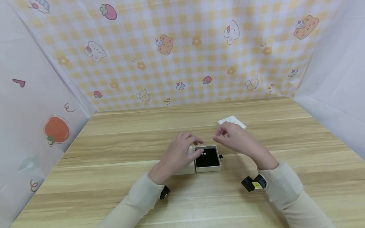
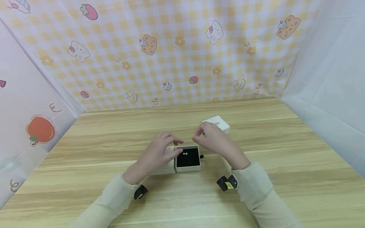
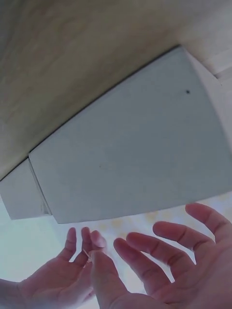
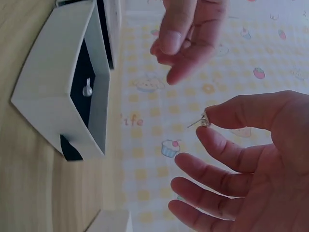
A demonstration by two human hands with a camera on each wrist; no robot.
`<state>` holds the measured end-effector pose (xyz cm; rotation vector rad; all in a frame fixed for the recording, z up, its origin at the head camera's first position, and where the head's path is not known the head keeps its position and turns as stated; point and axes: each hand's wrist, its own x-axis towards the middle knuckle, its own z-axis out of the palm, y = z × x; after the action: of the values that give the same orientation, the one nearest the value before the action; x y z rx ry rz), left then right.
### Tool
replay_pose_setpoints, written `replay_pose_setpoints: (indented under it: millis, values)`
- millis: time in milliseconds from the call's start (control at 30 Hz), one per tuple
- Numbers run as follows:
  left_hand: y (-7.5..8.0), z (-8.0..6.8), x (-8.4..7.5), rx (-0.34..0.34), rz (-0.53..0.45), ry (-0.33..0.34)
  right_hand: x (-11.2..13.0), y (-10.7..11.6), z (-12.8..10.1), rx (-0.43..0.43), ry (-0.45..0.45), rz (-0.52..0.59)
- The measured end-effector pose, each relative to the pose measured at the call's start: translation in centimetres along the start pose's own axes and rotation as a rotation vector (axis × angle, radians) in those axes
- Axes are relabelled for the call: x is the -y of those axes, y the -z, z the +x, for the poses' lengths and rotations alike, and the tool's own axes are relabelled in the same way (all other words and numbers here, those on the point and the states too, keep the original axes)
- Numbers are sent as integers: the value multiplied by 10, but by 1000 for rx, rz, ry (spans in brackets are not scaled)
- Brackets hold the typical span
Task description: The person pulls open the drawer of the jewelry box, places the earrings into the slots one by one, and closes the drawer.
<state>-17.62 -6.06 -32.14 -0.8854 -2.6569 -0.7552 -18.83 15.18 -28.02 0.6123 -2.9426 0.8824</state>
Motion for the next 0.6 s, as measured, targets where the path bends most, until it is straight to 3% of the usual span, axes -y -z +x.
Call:
replay_pose_setpoints:
  millis: [367,600]
  values:
    - [-3,0,-1,-113,-7,-54,8,-13,2,53,-28,161]
    - [-6,0,-1,-147,12,-57,10,-20,4,51,-11,181]
